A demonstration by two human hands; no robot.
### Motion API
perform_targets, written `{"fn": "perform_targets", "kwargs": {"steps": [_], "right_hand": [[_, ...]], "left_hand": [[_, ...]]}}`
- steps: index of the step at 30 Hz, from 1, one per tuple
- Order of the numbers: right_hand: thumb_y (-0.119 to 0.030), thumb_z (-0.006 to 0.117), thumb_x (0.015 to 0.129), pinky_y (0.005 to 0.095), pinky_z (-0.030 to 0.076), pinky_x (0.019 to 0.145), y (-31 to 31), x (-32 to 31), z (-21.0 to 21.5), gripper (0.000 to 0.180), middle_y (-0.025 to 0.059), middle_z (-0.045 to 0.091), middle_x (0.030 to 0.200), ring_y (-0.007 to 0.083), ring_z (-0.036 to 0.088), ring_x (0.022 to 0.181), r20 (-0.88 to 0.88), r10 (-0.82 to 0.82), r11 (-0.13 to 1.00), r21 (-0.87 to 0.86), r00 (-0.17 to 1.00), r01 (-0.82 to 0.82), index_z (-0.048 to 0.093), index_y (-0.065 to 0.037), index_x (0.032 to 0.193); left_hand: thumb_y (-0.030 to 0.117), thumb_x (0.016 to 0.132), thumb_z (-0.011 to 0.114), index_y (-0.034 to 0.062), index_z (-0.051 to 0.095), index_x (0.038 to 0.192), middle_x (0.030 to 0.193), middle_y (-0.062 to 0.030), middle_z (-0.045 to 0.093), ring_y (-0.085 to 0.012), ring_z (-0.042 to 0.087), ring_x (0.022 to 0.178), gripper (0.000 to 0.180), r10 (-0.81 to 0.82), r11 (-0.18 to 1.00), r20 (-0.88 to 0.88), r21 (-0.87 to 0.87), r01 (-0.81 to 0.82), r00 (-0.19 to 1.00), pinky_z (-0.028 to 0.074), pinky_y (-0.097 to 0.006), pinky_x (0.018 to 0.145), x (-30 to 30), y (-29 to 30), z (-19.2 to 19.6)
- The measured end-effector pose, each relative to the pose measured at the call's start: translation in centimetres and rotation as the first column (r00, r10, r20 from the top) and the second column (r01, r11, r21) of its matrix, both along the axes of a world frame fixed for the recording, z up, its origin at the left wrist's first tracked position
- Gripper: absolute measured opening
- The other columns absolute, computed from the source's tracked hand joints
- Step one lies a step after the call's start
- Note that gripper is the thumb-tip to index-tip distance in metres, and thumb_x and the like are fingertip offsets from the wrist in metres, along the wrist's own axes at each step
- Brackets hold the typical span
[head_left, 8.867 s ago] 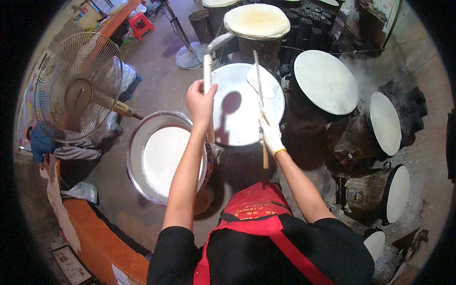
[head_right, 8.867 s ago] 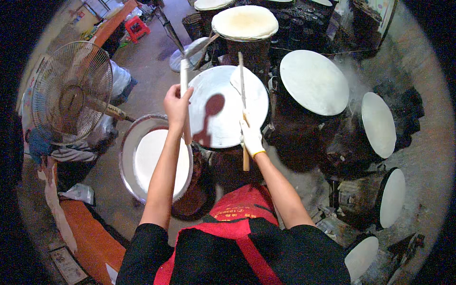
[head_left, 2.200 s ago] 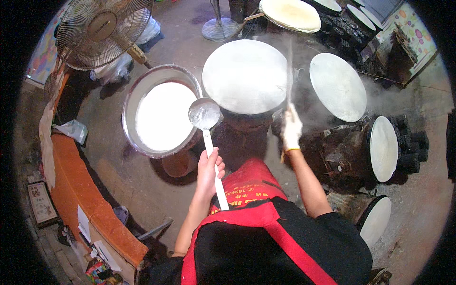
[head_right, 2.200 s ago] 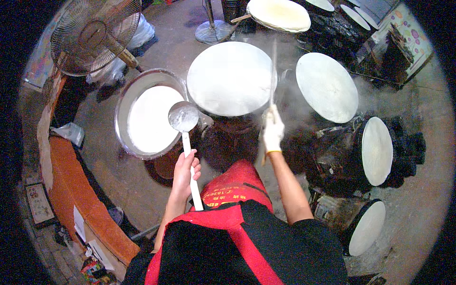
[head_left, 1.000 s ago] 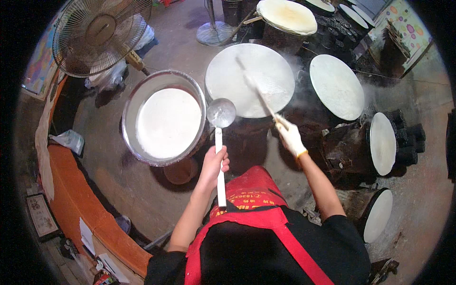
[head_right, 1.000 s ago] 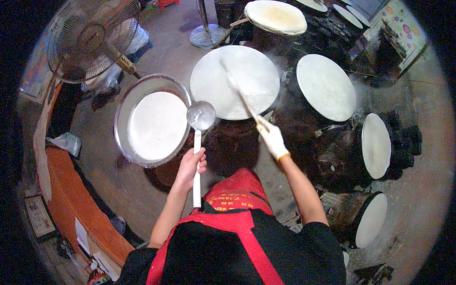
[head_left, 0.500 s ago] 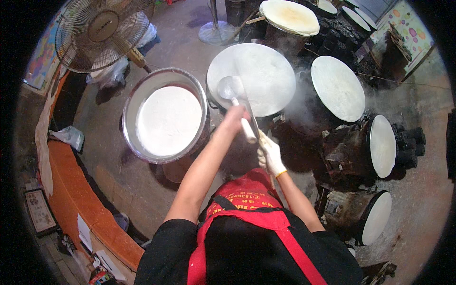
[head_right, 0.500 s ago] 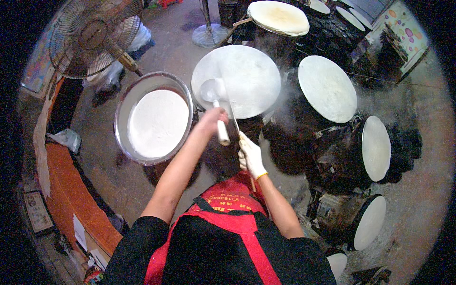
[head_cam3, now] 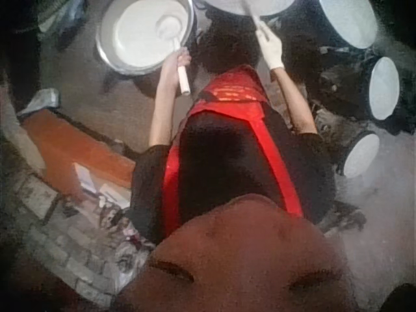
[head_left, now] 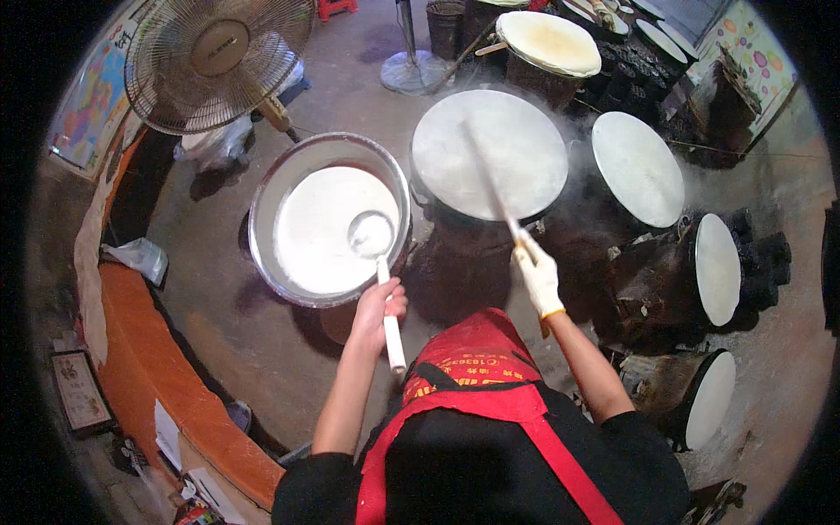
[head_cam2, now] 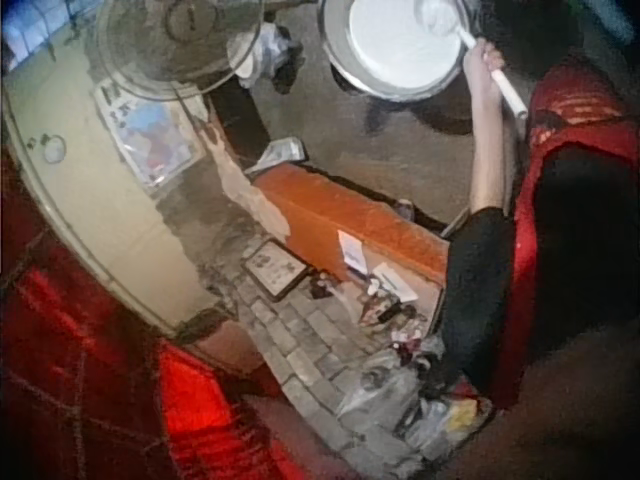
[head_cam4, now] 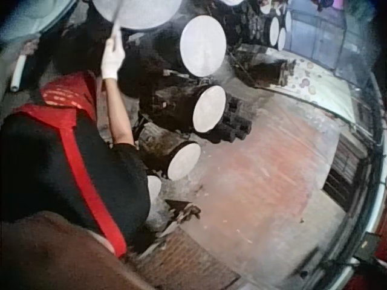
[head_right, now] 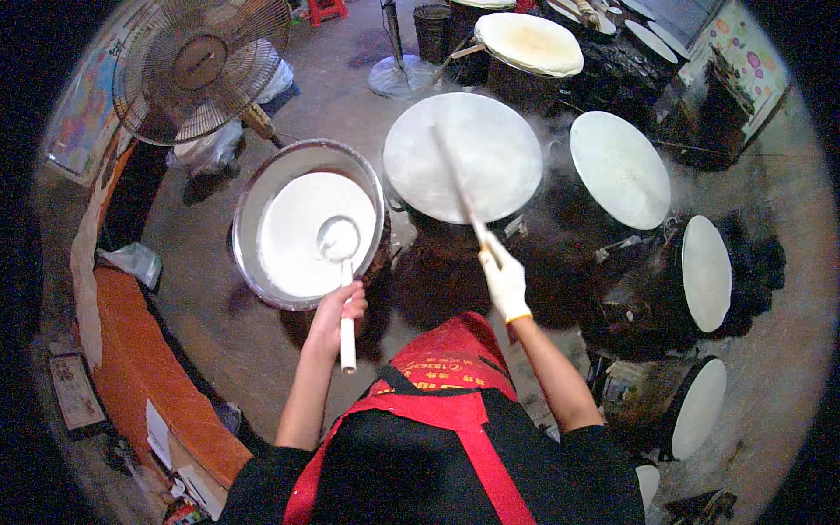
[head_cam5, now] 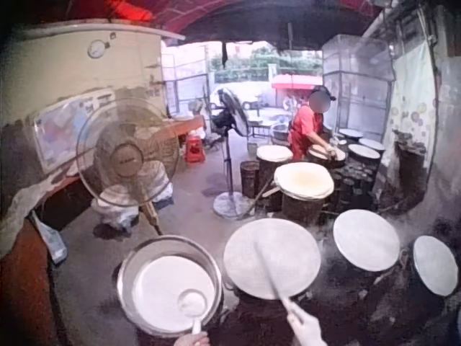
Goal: The person spreads thin batter onto multiple heated round griddles using a ladle and a wooden spreader, then peels the cooked thin pancakes off the griddles by hand.
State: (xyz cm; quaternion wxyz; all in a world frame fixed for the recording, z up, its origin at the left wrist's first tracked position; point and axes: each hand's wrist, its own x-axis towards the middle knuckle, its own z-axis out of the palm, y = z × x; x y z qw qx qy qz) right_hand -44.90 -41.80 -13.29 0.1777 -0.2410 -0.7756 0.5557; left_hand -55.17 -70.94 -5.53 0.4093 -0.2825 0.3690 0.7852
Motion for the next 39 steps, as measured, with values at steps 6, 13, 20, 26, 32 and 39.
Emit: {"fn": "perform_targets", "kwargs": {"steps": [6, 13, 20, 26, 32, 39], "right_hand": [[-0.036, 0.054, 0.087, 0.0451, 0.047, 0.063, -5.9, 1.9, 1.4, 0.043, 0.0175, 0.062, 0.072, 0.035, 0.062, 0.067, 0.413, 0.117, 0.907, 0.325, 0.903, -0.266, 0.052, -0.025, 0.128], [-0.038, 0.053, 0.088, 0.0453, 0.046, 0.056, -3.7, 4.7, 2.4, 0.043, 0.0155, 0.061, 0.069, 0.0332, 0.06, 0.06, 0.438, -0.025, 0.863, 0.463, 0.899, -0.202, 0.05, -0.027, 0.129], [-0.041, 0.044, 0.087, 0.0493, 0.05, 0.056, -4.6, 5.9, 2.1, 0.032, 0.018, 0.063, 0.068, 0.0374, 0.063, 0.06, 0.558, 0.221, 0.888, 0.224, 0.8, -0.401, 0.064, -0.021, 0.102], [-0.034, 0.054, 0.083, 0.0475, 0.051, 0.066, 1.9, 12.2, 3.4, 0.048, 0.021, 0.065, 0.084, 0.038, 0.064, 0.073, 0.22, -0.329, 0.941, 0.154, 0.918, 0.3, 0.048, -0.018, 0.127], [-0.027, 0.053, 0.084, 0.0487, 0.049, 0.062, 20.0, 20.6, 3.5, 0.02, 0.0178, 0.062, 0.076, 0.0367, 0.063, 0.072, 0.334, -0.566, 0.816, 0.36, 0.754, 0.452, 0.058, -0.008, 0.089], [-0.029, 0.051, 0.088, 0.0476, 0.048, 0.069, 35.4, 29.9, 4.1, 0.023, 0.017, 0.062, 0.081, 0.0367, 0.061, 0.079, 0.4, -0.584, 0.794, 0.461, 0.706, 0.396, 0.057, -0.007, 0.089]], "left_hand": [[0.004, 0.092, 0.048, 0.0022, 0.042, 0.089, 0.069, -0.0024, 0.044, -0.004, 0.034, 0.046, 0.007, 0.174, 0.983, 0.01, -0.057, -0.174, 0.985, 0.028, -0.016, 0.036, 2.8, -5.3, -1.5], [0.01, 0.095, 0.048, 0.0048, 0.043, 0.087, 0.071, -0.0015, 0.045, -0.0038, 0.034, 0.048, 0.011, -0.093, 0.986, -0.171, -0.154, 0.066, 0.981, 0.028, -0.018, 0.038, 1.0, -1.8, 0.1], [0.01, 0.096, 0.045, 0.0037, 0.045, 0.097, 0.072, 0.0002, 0.043, -0.003, 0.033, 0.049, 0.006, -0.321, 0.943, -0.19, 0.024, 0.331, 0.928, 0.027, -0.015, 0.035, -1.0, 7.5, 1.6], [0.01, 0.098, 0.04, 0.0018, 0.044, 0.11, 0.076, -0.0016, 0.041, -0.0038, 0.032, 0.049, 0.015, -0.48, 0.846, -0.133, 0.191, 0.498, 0.867, 0.027, -0.015, 0.034, 3.5, 16.4, 6.1], [0.01, 0.098, 0.039, -0.0052, 0.044, 0.11, 0.076, -0.0038, 0.04, -0.0058, 0.035, 0.051, 0.02, -0.585, 0.778, 0.124, 0.367, 0.511, 0.801, 0.034, -0.018, 0.037, 8.3, 28.0, 5.6], [0.007, 0.097, 0.04, -0.0078, 0.044, 0.11, 0.071, -0.0037, 0.039, -0.0077, 0.035, 0.052, 0.021, -0.547, 0.821, 0.364, 0.407, 0.4, 0.753, 0.034, -0.019, 0.039, 16.0, 39.0, 6.2]]}}
